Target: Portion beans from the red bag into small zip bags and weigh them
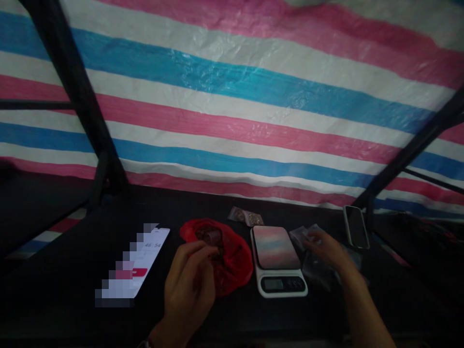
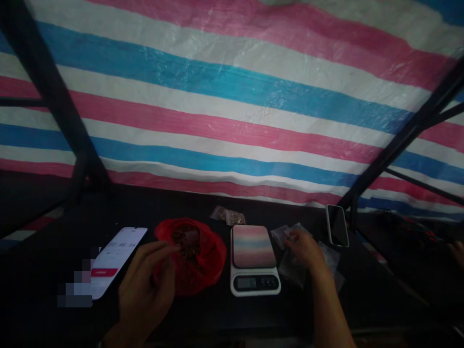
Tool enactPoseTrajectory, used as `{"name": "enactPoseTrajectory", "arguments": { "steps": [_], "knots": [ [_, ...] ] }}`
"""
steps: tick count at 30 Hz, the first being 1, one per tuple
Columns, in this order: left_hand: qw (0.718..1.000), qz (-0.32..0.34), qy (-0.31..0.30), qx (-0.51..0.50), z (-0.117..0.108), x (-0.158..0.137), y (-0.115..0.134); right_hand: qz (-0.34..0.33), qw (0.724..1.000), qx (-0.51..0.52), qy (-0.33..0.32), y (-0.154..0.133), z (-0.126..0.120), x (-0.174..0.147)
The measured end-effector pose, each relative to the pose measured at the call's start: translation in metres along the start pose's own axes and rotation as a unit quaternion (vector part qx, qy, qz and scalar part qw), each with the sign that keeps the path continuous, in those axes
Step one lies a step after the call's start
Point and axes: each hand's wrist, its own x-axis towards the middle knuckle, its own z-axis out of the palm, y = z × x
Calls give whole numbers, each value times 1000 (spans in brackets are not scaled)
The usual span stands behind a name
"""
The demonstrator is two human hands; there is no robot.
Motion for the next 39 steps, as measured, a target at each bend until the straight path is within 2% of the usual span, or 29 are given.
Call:
{"name": "enactPoseTrajectory", "arguments": {
  "steps": [6,10,13,17,19,20,22,24,26,30,34,37,39],
  "knots": [
    [1000,11,9,13,2,5,8,-11,1000,22,-17,-13,7,0],
    [1000,18,9,3,8,4,8,-37,993,97,-48,-30,18,-6],
    [1000,19,6,-10,11,3,9,-32,985,162,-43,-39,22,-8],
    [999,22,5,-38,15,3,16,-21,967,253,18,-57,4,-8],
    [999,26,-5,-46,19,2,22,-35,938,344,37,-78,-10,-17],
    [999,25,-16,-43,21,2,24,-56,914,400,29,-91,-17,-24],
    [998,20,-47,-23,28,0,28,-125,880,455,-56,-123,-26,-46],
    [997,19,-78,-1,35,-1,30,-212,852,451,-162,-155,-29,-73],
    [996,21,-83,3,40,-2,28,-256,833,443,-211,-180,-28,-96],
    [998,31,-55,-16,39,2,19,-243,850,424,-197,-197,-18,-116],
    [996,26,-85,-29,32,4,13,-207,860,439,-159,-190,-14,-114],
    [990,-6,-119,-73,30,0,12,-202,861,439,-156,-187,-16,-114],
    [983,-53,-133,-112,30,-3,12,-210,869,422,-150,-189,-20,-115]
  ]
}}
